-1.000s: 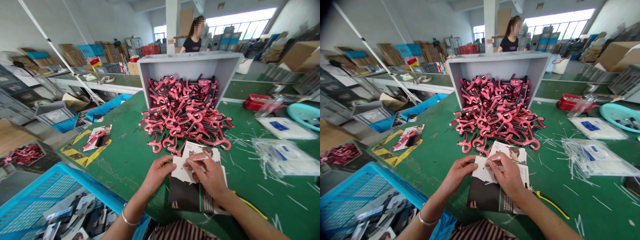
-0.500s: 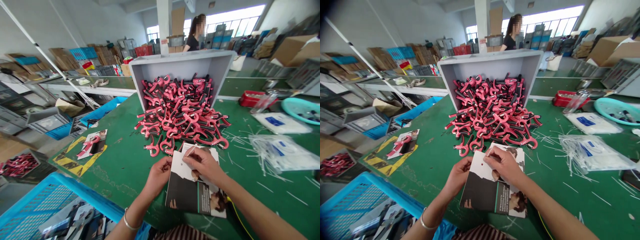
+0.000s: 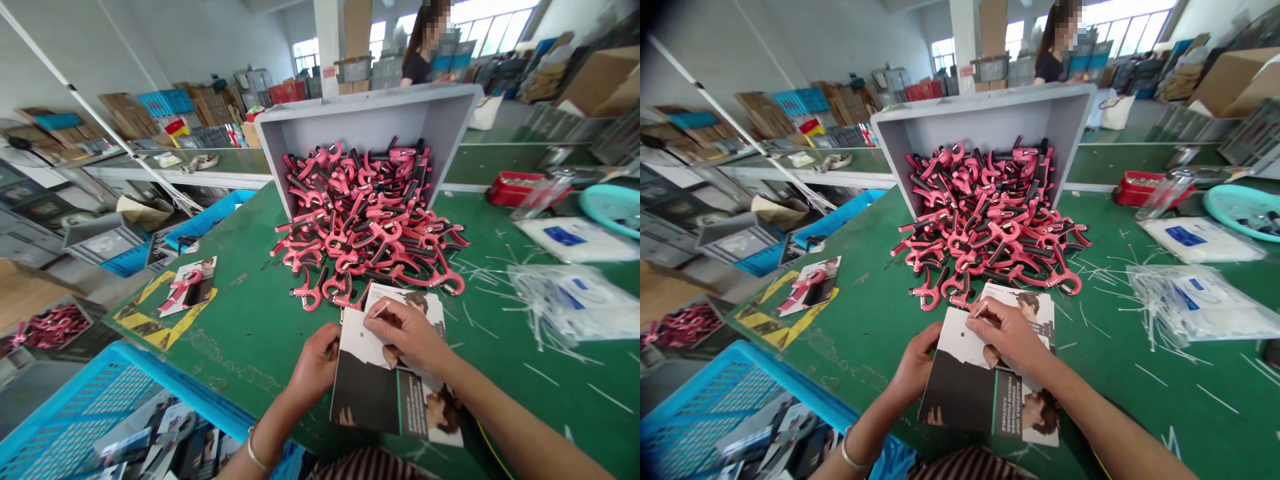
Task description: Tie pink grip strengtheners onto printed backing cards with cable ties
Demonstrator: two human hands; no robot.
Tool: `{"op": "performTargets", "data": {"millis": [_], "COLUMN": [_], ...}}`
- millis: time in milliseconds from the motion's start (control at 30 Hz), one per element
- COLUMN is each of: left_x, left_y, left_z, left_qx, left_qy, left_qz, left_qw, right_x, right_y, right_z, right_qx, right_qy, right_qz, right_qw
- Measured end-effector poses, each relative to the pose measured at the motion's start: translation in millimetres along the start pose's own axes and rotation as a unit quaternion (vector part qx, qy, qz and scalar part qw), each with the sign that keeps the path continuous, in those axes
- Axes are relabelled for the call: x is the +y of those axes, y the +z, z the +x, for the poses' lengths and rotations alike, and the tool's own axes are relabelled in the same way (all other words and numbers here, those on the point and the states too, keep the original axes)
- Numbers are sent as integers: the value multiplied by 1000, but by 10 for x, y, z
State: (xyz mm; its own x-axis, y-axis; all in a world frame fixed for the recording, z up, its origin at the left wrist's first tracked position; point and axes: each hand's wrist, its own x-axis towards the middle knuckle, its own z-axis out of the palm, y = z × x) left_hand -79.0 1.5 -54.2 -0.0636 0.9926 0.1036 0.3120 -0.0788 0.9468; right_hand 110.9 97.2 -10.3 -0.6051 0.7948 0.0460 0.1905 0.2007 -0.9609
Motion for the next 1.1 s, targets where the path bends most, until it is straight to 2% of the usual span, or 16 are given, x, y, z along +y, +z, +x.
{"op": "performTargets", "data": {"millis": [67,200,267,367,433,567,667,800,867,1000,1100], "left_x": [10,73,73,20,-15,8,114,225,213,105,42], "left_y": [-77,-200,-197,-114,-46,-30,-155,-270,-229,-33,71], "left_z": [-99,-276,-302,-261,-224,-259,-379,-490,-481,-369,-272], "left_qx": [-34,-131,-114,-35,-19,-92,-140,-167,-138,9,47], "left_qy": [22,63,75,78,81,90,94,115,119,88,97], "left_qz": [33,12,19,45,48,23,-1,-24,-10,32,50], "left_qw": [999,989,990,995,995,991,986,979,983,996,993], "right_x": [14,51,54,26,-4,-54,-61,-36,-31,-56,-76], "right_y": [-3,29,55,85,93,78,59,60,69,77,89], "right_z": [-5,5,15,16,3,-28,-25,18,34,5,-43], "right_qx": [4,-1,-2,-10,-21,-29,-31,-52,-59,-54,-61], "right_qy": [14,32,44,57,52,43,53,62,57,85,110], "right_qz": [3,8,11,27,40,39,43,65,73,101,125], "right_qw": [1000,999,999,998,998,998,997,995,994,990,984]}}
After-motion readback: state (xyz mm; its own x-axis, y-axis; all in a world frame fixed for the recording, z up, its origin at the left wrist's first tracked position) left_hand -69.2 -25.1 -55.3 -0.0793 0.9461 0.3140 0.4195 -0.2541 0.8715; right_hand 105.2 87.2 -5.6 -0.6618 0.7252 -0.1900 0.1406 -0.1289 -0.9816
